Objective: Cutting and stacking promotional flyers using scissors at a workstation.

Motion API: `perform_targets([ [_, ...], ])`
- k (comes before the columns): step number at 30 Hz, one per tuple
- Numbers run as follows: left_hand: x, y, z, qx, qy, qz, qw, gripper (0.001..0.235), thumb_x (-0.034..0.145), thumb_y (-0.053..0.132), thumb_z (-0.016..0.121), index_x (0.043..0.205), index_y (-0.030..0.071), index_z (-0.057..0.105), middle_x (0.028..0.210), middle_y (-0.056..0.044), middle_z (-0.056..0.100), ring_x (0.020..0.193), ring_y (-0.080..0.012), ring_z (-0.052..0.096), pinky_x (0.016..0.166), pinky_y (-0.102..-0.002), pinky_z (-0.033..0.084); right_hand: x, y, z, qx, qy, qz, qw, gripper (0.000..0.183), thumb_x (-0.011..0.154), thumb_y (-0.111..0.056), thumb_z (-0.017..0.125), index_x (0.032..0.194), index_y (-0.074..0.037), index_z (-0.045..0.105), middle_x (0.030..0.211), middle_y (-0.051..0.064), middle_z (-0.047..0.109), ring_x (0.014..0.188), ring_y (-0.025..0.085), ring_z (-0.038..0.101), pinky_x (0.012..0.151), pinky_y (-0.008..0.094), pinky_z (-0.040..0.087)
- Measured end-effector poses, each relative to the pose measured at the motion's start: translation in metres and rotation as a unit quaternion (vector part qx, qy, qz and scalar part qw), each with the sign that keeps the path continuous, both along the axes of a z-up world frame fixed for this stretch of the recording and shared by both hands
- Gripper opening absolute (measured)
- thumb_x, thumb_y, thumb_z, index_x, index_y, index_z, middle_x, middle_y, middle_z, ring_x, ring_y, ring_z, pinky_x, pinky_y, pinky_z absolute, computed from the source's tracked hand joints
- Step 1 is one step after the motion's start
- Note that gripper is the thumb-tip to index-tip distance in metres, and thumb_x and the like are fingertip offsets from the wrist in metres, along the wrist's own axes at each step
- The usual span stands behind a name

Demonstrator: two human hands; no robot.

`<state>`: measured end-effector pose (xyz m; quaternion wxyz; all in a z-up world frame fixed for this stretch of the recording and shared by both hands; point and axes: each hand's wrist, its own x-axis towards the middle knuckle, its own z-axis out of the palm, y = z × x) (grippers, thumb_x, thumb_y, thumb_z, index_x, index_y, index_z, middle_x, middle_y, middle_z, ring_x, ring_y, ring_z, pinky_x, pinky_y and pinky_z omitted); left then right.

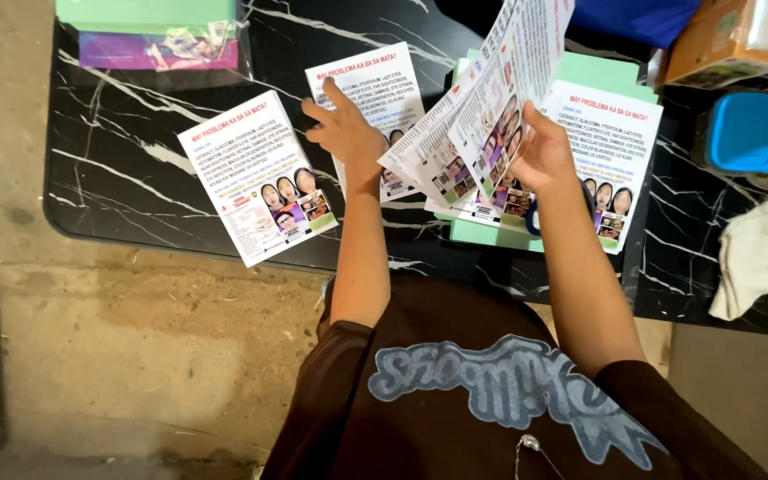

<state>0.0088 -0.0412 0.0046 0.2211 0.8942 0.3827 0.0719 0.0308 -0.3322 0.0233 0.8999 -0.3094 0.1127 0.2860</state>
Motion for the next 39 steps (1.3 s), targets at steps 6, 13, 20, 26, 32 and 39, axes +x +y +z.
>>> perform_targets([
  [6, -0.002, 0.030, 0.005, -0.035, 0.022, -0.002, 0.999, 0.121, 0.047, 0.009, 0.097, 0.146, 0.015, 0.028, 0.134, -0.027, 0.030, 0.100, -0.0465, 0.054, 0.082, -0.046, 0.051, -0.008, -0.006, -0.002, -0.018, 0.012, -0.009, 1.000, 0.048, 0.099, -0.024, 0.069, 0.141, -0.004, 0.055, 0.132, 0.013, 0.068, 0.125, 0.031, 0.065, 0.113, 0.051, 0.050],
  [13, 0.000, 0.056, -0.056, -0.215, -0.092, -0.022, 0.972, 0.094, 0.065, 0.011, 0.090, 0.141, 0.011, 0.035, 0.121, -0.022, 0.060, 0.095, -0.0328, 0.069, 0.081, -0.039, 0.056, -0.014, -0.013, 0.007, 0.008, -0.021, -0.015, 1.000, 0.052, 0.100, -0.024, 0.069, 0.145, -0.003, 0.054, 0.137, 0.014, 0.067, 0.129, 0.030, 0.064, 0.116, 0.050, 0.049],
  [20, -0.013, 0.056, -0.025, -0.242, -0.157, -0.079, 0.954, 0.028, 0.097, 0.025, 0.072, 0.117, 0.006, 0.072, 0.105, -0.016, 0.077, 0.095, -0.0314, 0.071, 0.090, -0.042, 0.055, -0.010, -0.010, 0.018, -0.019, -0.061, 0.008, 0.998, 0.054, 0.097, -0.022, 0.073, 0.145, -0.007, 0.055, 0.138, 0.008, 0.066, 0.132, 0.027, 0.062, 0.116, 0.050, 0.048],
  [26, -0.008, 0.019, -0.017, -0.216, -0.119, -0.031, 0.969, 0.061, 0.083, 0.019, 0.082, 0.129, 0.001, 0.045, 0.133, -0.033, 0.044, 0.122, -0.0452, 0.042, 0.101, -0.052, 0.038, -0.010, -0.003, 0.005, 0.018, -0.046, 0.026, 0.998, 0.052, 0.099, -0.023, 0.072, 0.146, -0.005, 0.056, 0.138, 0.010, 0.066, 0.131, 0.028, 0.063, 0.118, 0.049, 0.048],
  [32, 0.008, 0.002, -0.006, -0.308, -0.152, -0.047, 0.938, 0.071, 0.080, 0.023, 0.084, 0.122, -0.001, 0.032, 0.129, -0.033, 0.039, 0.124, -0.0418, 0.041, 0.102, -0.048, 0.043, -0.020, 0.002, 0.003, 0.021, -0.013, 0.018, 1.000, 0.050, 0.100, -0.022, 0.070, 0.145, -0.005, 0.055, 0.137, 0.011, 0.066, 0.129, 0.029, 0.063, 0.117, 0.050, 0.048],
  [39, 0.021, 0.018, -0.010, -0.341, -0.162, -0.047, 0.925, 0.056, 0.085, 0.026, 0.078, 0.113, -0.004, 0.039, 0.113, -0.027, 0.057, 0.110, -0.0355, 0.057, 0.083, -0.045, 0.056, -0.024, 0.006, 0.009, 0.007, -0.011, 0.008, 1.000, 0.051, 0.101, -0.021, 0.066, 0.147, -0.005, 0.052, 0.141, 0.012, 0.064, 0.131, 0.029, 0.063, 0.118, 0.051, 0.047],
])
